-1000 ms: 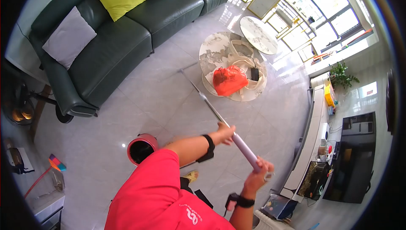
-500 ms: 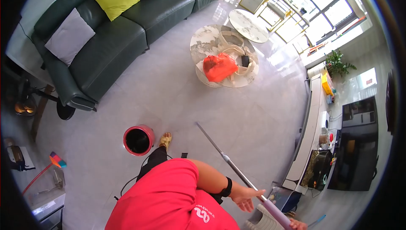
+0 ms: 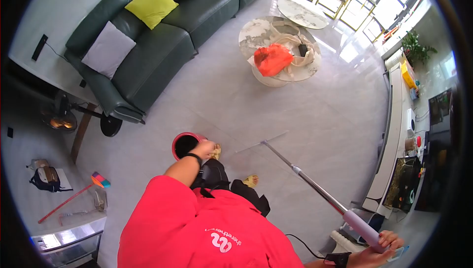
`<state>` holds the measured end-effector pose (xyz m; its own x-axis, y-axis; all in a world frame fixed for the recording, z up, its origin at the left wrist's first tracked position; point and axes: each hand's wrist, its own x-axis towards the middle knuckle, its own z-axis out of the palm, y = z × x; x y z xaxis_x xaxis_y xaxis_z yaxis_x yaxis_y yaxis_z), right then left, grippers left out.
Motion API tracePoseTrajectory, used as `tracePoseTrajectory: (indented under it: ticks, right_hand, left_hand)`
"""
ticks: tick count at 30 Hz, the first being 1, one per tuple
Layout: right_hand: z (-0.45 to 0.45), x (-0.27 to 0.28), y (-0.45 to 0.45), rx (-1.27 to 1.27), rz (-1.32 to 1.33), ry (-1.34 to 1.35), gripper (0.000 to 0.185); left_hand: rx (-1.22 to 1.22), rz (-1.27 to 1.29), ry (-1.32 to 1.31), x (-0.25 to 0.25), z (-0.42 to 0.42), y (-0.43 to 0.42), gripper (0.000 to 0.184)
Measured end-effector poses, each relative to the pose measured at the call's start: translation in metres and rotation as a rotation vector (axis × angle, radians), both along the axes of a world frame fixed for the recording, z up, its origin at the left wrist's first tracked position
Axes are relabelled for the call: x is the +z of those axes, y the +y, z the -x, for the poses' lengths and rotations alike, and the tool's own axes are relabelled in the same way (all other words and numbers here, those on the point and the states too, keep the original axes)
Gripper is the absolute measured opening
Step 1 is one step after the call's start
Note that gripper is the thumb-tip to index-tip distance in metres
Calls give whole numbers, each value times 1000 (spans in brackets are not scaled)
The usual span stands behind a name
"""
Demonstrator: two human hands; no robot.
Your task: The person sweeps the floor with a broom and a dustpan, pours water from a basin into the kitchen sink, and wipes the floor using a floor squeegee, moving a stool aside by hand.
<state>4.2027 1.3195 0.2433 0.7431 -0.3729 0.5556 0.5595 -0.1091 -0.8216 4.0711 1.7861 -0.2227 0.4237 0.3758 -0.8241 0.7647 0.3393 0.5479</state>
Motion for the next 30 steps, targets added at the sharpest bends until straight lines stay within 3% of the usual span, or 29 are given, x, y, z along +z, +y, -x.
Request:
tracePoseTrajectory:
  ticks: [2, 3, 5, 8, 11, 12, 14, 15, 16, 18, 20, 21, 23, 24, 27, 30]
  right_hand:
    - [4, -2, -3, -36, 14, 4, 40]
    - [5, -3, -3, -50, 2, 5, 40]
    - [8, -5, 1, -159, -9, -36, 40]
    - [14, -9, 4, -217, -28, -79, 39]
    - [26, -5, 27, -263, -39, -112, 37]
    - [30, -2, 40, -297, -42, -93, 35]
    - [39, 3, 73, -334, -89, -103, 29]
    - [42, 6, 96, -346, -85, -112, 29]
    - [47, 10, 121, -373, -102, -90, 26]
    - [56, 14, 148, -397, -99, -76, 24]
    - [67, 7, 152, -43, -145, -91, 17]
    - [64, 5, 153, -51, -134, -103, 17]
    - [65, 1, 150, 96, -92, -44, 16]
    - [60, 0, 159, -13, -119, -80, 18]
    - [58, 5, 151, 26, -57, -69, 19]
    - [59, 2, 120, 86, -45, -90, 19]
  left_hand:
    - [336, -106, 88, 76, 26, 32, 20]
    - [323, -265, 173, 51, 50, 58, 22]
    - [113, -372, 259, 57, 87, 93, 27]
    - [84, -371, 350, 43, 113, 112, 30]
    - [-91, -112, 326, 63, 82, 110, 23]
    - [-201, -73, 256, 46, 75, 119, 26]
    - [-420, -120, 198, 76, 31, 118, 29]
    - [-544, -127, 78, 14, 32, 144, 33]
    - [-721, -311, 49, -4, 17, 157, 43]
    - [-645, -314, 96, 49, -28, 154, 46]
    - [-682, -344, 17, 37, -57, 160, 46]
    - [-718, -393, -53, 32, -73, 161, 45]
    - [-638, -233, -86, 57, -97, 143, 44]
    - [-552, -78, -96, 67, -105, 129, 43]
    - [-580, -13, -155, 65, -111, 93, 42]
    - [-603, 162, -21, 65, -100, 57, 39]
